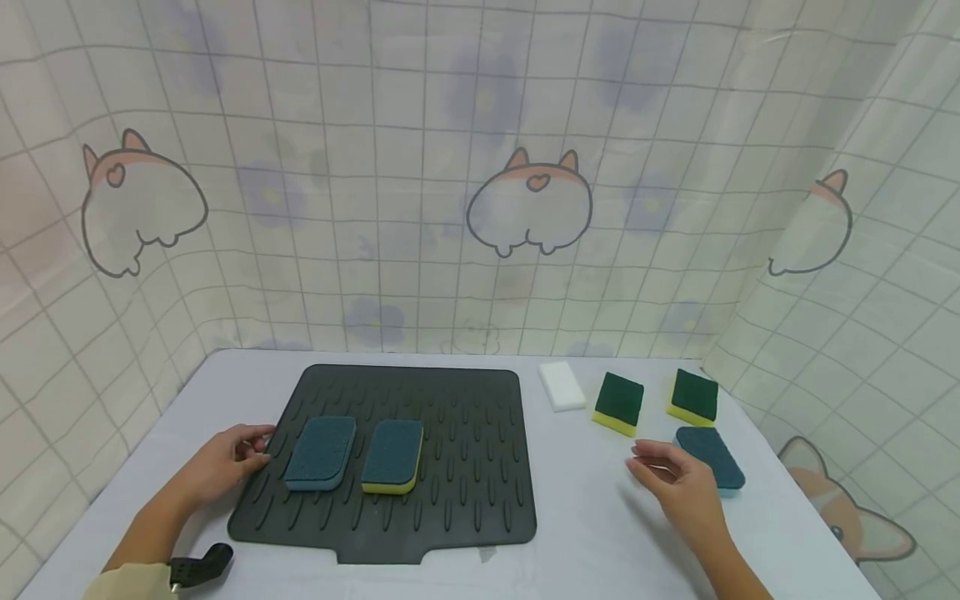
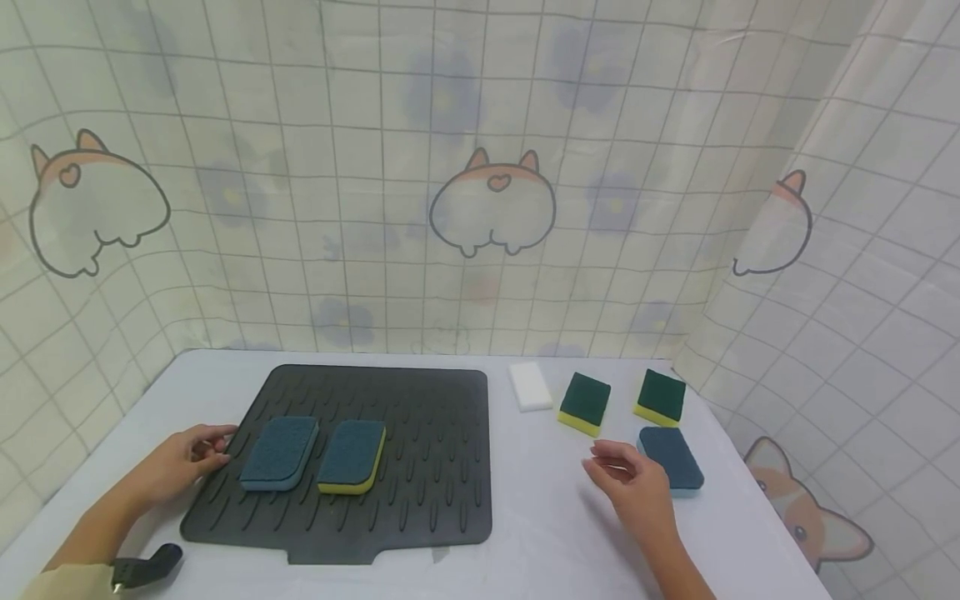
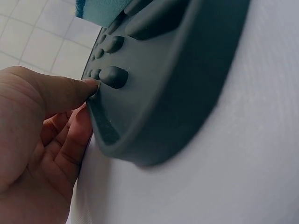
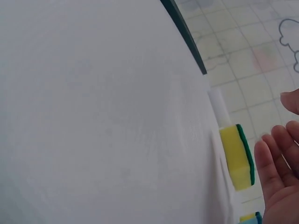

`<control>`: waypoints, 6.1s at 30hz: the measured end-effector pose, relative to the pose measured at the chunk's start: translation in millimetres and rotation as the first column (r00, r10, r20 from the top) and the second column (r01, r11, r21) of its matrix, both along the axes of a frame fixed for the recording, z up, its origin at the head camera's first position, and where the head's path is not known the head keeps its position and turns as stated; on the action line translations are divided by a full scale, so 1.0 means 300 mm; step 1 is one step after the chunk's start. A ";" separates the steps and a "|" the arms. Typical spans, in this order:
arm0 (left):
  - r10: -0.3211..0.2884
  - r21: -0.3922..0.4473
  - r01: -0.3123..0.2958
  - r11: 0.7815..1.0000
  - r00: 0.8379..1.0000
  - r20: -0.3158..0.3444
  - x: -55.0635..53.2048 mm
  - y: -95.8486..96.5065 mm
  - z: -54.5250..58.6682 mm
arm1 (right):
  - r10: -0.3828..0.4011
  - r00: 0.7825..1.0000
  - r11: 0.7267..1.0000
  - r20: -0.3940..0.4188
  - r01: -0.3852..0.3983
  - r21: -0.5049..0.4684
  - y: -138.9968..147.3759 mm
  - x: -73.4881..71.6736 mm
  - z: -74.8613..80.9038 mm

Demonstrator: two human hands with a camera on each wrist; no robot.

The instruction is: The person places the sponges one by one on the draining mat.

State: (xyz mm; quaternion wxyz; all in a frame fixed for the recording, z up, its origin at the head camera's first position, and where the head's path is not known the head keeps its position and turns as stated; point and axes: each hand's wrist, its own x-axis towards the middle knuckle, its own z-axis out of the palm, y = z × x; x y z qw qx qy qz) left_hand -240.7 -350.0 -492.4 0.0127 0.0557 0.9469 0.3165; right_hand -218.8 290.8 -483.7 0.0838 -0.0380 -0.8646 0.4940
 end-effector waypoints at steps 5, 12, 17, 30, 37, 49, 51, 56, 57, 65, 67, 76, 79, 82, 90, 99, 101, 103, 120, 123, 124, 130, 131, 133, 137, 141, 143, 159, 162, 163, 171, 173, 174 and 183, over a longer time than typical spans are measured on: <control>-0.002 -0.003 0.002 1.000 1.000 -0.001 0.001 -0.001 -0.001 | -0.023 0.999 1.000 -0.036 0.024 0.019 0.034 0.000 0.001; 0.002 -0.010 -0.002 1.000 1.000 0.011 -0.001 -0.003 -0.003 | -0.074 0.989 0.997 -0.129 0.076 0.009 0.081 0.001 0.006; -0.004 -0.010 0.004 1.000 1.000 0.011 0.001 0.000 0.005 | -0.103 0.976 0.992 -0.192 0.115 0.052 0.121 0.001 0.006; -0.006 -0.011 0.006 1.000 1.000 0.013 0.002 0.004 0.013 | -0.158 0.952 0.941 -0.263 0.226 0.253 0.217 0.011 0.005; -0.008 -0.004 0.008 1.000 1.000 0.020 0.001 -0.001 0.008 | -0.216 0.960 0.912 -0.179 0.264 0.313 0.262 0.015 0.011; -0.005 -0.015 0.005 1.000 1.000 0.021 -0.002 0.000 0.012 | -0.170 0.984 0.920 -0.052 0.177 0.350 0.312 0.007 -0.003; -0.004 -0.014 0.004 1.000 1.000 0.020 -0.003 0.000 0.011 | -0.163 0.987 0.926 -0.014 0.158 0.343 0.318 0.004 -0.002; -0.006 -0.010 0.006 1.000 1.000 0.021 -0.003 -0.002 0.007 | -0.152 0.978 0.940 0.144 0.098 0.326 0.338 -0.010 0.001; -0.007 -0.008 0.007 1.000 1.000 0.022 -0.003 -0.002 0.006 | -0.152 0.972 0.941 0.180 0.086 0.326 0.342 -0.015 0.001; -0.010 -0.008 0.010 1.000 1.000 0.026 -0.004 -0.005 0.004 | -0.167 0.937 0.940 0.308 0.058 0.335 0.351 -0.041 -0.001; -0.006 -0.007 0.006 1.000 1.000 0.028 -0.004 -0.005 0.004 | -0.165 0.934 0.940 0.316 0.051 0.338 0.351 -0.043 -0.002; -0.011 0.002 0.011 1.000 1.000 0.027 0.000 -0.002 0.010 | -0.160 0.921 0.943 0.354 0.037 0.330 0.359 -0.047 -0.012; -0.012 0.007 0.012 1.000 1.000 0.026 0.002 0.000 0.012 | -0.161 0.918 0.948 0.362 0.043 0.315 0.364 -0.049 -0.015; -0.010 0.009 0.009 1.000 1.000 0.028 0.002 0.000 0.011 | -0.168 0.915 0.952 0.368 0.053 0.302 0.366 -0.051 -0.019; -0.015 0.014 0.015 1.000 0.999 0.030 -0.004 -0.017 -0.003 | -0.158 0.904 0.963 0.396 0.054 0.263 0.368 -0.051 -0.029; -0.013 0.000 0.013 1.000 1.000 0.007 -0.004 -0.021 -0.004 | -0.143 0.915 0.964 0.378 0.042 0.262 0.365 -0.043 -0.038; -0.010 0.003 0.010 1.000 1.000 0.008 -0.005 -0.018 -0.006 | -0.153 0.915 0.963 0.374 0.052 0.265 0.366 -0.041 -0.039; -0.008 0.002 0.008 1.000 1.000 0.008 -0.006 -0.014 -0.007 | -0.162 0.914 0.961 0.371 0.061 0.270 0.367 -0.039 -0.038; -0.004 0.007 0.004 1.000 1.000 0.010 -0.005 -0.008 -0.001 | -0.188 0.919 0.953 0.347 0.085 0.291 0.353 -0.030 -0.032; -0.004 0.005 0.004 1.000 1.000 0.010 -0.006 -0.009 -0.006 | -0.191 0.920 0.952 0.342 0.088 0.295 0.351 -0.030 -0.032; -0.002 0.004 0.002 1.000 1.000 0.009 -0.006 -0.010 -0.007 | -0.193 0.920 0.952 0.341 0.090 0.294 0.350 -0.031 -0.032; -0.007 0.006 0.007 1.000 1.000 0.002 -0.006 -0.012 -0.008 | -0.186 0.919 0.957 0.347 0.091 0.274 0.356 -0.033 -0.039; -0.011 0.006 0.011 1.000 1.000 0.001 -0.006 -0.013 -0.008 | -0.185 0.920 0.958 0.346 0.090 0.273 0.357 -0.033 -0.040; -0.016 0.007 0.016 1.000 1.000 0.000 -0.005 -0.014 -0.009 | -0.186 0.921 0.956 0.343 0.090 0.279 0.357 -0.033 -0.040; -0.017 0.009 0.017 1.000 1.000 0.004 -0.003 -0.012 -0.010 | -0.182 0.922 0.956 0.343 0.083 0.282 0.357 -0.034 -0.040; -0.013 0.005 0.013 1.000 1.000 0.002 -0.005 -0.011 -0.010 | -0.180 0.919 0.958 0.351 0.083 0.275 0.360 -0.034 -0.042; -0.009 0.001 0.009 1.000 1.000 -0.002 -0.007 -0.010 -0.010 | -0.182 0.918 0.958 0.352 0.085 0.274 0.360 -0.034 -0.042; 0.002 -0.007 -0.002 1.000 1.000 -0.005 -0.001 -0.005 -0.004 | -0.187 0.921 0.956 0.341 0.091 0.280 0.356 -0.034 -0.036; -0.001 -0.014 0.001 1.000 1.000 -0.015 0.001 -0.004 -0.004 | -0.187 0.921 0.955 0.341 0.090 0.281 0.357 -0.033 -0.038; -0.002 -0.013 0.001 1.000 1.000 -0.015 0.001 -0.003 -0.004 | -0.188 0.922 0.955 0.340 0.090 0.282 0.357 -0.034 -0.037; 0.003 -0.003 -0.003 1.000 1.000 0.014 -0.004 -0.004 -0.005 | -0.205 0.923 0.947 0.326 0.103 0.304 0.358 -0.035 -0.037; 0.002 -0.004 -0.002 1.000 1.000 0.011 -0.004 -0.006 -0.005 | -0.206 0.923 0.947 0.324 0.104 0.304 0.358 -0.035 -0.036; 0.001 -0.004 -0.001 1.000 1.000 0.009 -0.004 -0.007 -0.005 | -0.206 0.923 0.947 0.324 0.106 0.302 0.358 -0.034 -0.036; 0.000 -0.001 0.000 1.000 1.000 0.006 -0.002 -0.005 -0.005 | -0.175 0.928 0.950 0.330 0.071 0.305 0.364 -0.026 -0.034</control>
